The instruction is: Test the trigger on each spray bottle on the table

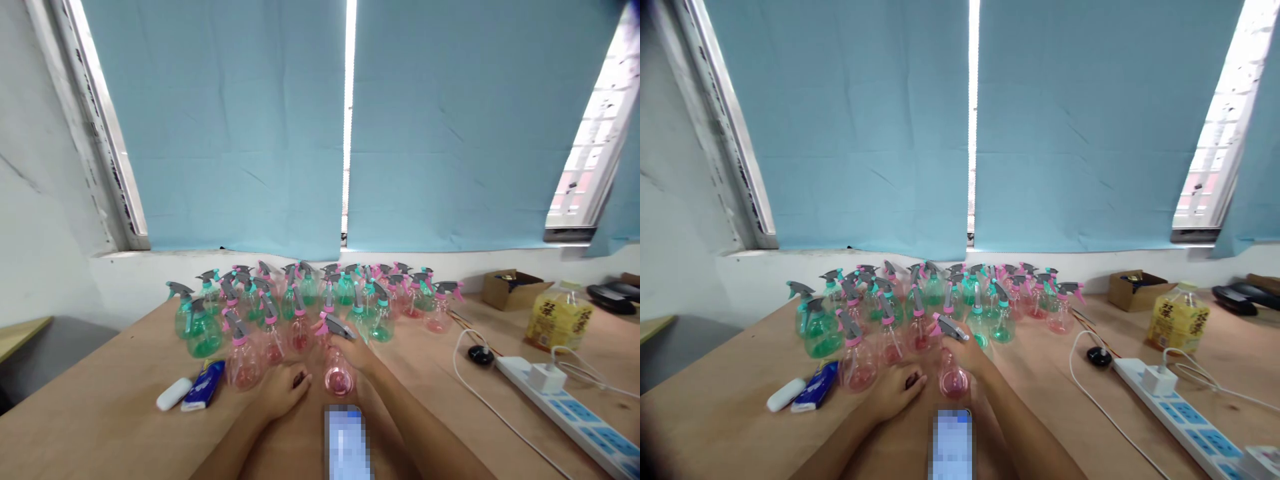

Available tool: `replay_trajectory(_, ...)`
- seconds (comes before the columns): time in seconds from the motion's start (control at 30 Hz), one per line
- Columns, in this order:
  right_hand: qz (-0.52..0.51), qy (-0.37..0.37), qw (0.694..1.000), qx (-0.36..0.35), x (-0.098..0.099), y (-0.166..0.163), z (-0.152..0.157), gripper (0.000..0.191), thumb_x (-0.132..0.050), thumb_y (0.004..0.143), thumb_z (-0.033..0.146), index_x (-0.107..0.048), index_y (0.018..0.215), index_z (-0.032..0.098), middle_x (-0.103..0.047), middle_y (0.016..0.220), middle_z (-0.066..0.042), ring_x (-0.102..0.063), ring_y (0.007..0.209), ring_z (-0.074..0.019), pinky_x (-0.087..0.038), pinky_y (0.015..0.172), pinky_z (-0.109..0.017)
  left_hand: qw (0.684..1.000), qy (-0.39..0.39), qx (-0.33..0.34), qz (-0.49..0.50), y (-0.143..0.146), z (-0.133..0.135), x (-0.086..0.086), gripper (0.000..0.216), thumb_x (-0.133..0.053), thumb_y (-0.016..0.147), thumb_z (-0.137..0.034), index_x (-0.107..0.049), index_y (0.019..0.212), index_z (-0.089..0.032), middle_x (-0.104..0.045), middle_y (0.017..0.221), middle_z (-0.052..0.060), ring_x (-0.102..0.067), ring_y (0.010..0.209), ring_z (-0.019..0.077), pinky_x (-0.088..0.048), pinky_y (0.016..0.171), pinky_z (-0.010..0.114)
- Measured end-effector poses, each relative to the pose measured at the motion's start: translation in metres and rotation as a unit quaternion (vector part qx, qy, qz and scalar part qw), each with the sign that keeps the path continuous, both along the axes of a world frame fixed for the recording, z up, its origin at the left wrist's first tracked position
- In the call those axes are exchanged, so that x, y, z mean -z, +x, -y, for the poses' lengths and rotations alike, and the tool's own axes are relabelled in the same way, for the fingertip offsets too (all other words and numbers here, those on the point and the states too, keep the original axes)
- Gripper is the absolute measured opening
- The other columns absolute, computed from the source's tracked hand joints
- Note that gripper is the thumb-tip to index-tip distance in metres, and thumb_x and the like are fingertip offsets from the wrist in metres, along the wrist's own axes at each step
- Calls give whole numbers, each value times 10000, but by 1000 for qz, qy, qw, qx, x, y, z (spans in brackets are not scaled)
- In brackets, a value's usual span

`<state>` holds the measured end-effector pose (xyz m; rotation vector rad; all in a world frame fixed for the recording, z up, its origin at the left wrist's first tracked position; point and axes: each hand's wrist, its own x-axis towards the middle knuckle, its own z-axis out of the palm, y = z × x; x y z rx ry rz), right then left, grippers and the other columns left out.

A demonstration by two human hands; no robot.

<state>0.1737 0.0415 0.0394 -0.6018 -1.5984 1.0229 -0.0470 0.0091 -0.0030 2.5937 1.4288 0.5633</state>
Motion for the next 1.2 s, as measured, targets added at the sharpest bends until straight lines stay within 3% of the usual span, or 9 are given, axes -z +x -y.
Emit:
replay_trajectory(0.17,-1,17,987,161,11,16,4,110,-531,724,205,-630,772,211,-490,596,34,-419,572,-141,-376,554,-263,1000,-14,-12,-4,2,2,-7,356,-433,955,-445,-566,737,-198,-653,743,20,-573,693,171,-318,604,265)
replay_trajectory(0.3,38,19,948,315,13,48,15,83,-523,789,249,-595,806,211,-458,591,46,-404,540,-136,-346,530,-253,1000,-20,-6,5,3,3,-8,367,-421,961,-438,-568,728,-196,-655,742,18,-574,696,168,-307,601,264)
replay_trajectory(0.47,46,29,895,442,16,97,21,294,-529,862,402,-536,1078,202,-613,776,-11,-562,644,-197,-418,603,-292,1000,-23,-7,10,3,3,-9,367,-419,961,-440,-553,721,-197,-648,727,12,-573,694,166,-310,607,258)
replay_trajectory(0.57,35,24,862,505,19,120,15,369,-476,896,483,-496,1126,195,-636,872,-52,-602,690,-219,-445,629,-322,1000,-21,-3,10,3,3,-11,365,-419,963,-429,-540,712,-195,-651,741,14,-575,699,165,-309,610,256)
replay_trajectory(0.7,34,32,834,550,18,134,6,408,-492,888,533,-505,1110,191,-644,954,-95,-625,794,-248,-478,693,-361,1000,-22,-7,2,3,2,-10,374,-412,962,-438,-537,708,-195,-643,732,15,-572,692,165,-309,611,257)
replay_trajectory(0.87,19,67,849,523,14,136,3,443,-579,840,518,-509,1112,176,-639,990,-125,-630,868,-254,-507,743,-373,1000,-16,-7,4,2,0,-8,366,-414,963,-432,-545,716,-197,-647,735,11,-568,693,163,-297,603,261)
replay_trajectory(0.97,26,104,827,552,9,139,5,492,-630,797,526,-517,1113,166,-621,983,-117,-607,874,-252,-501,774,-393,1000,-13,-3,9,2,1,-7,362,-422,961,-431,-548,716,-198,-651,748,10,-569,706,164,-303,609,260)
replay_trajectory(1.1,53,180,744,641,-17,145,6,431,-552,849,502,-551,1101,152,-591,1024,-122,-552,961,-273,-434,884,-453,1000,-16,-5,11,2,1,-8,370,-424,960,-434,-554,707,-198,-646,732,6,-569,698,166,-305,612,260)
replay_trajectory(1.2,144,219,730,631,-53,142,-2,350,-488,894,409,-579,1114,152,-623,1067,-135,-541,1023,-286,-382,934,-452,1000,-19,-1,11,2,0,-8,370,-421,962,-431,-551,707,-196,-638,721,4,-565,683,162,-305,607,260)
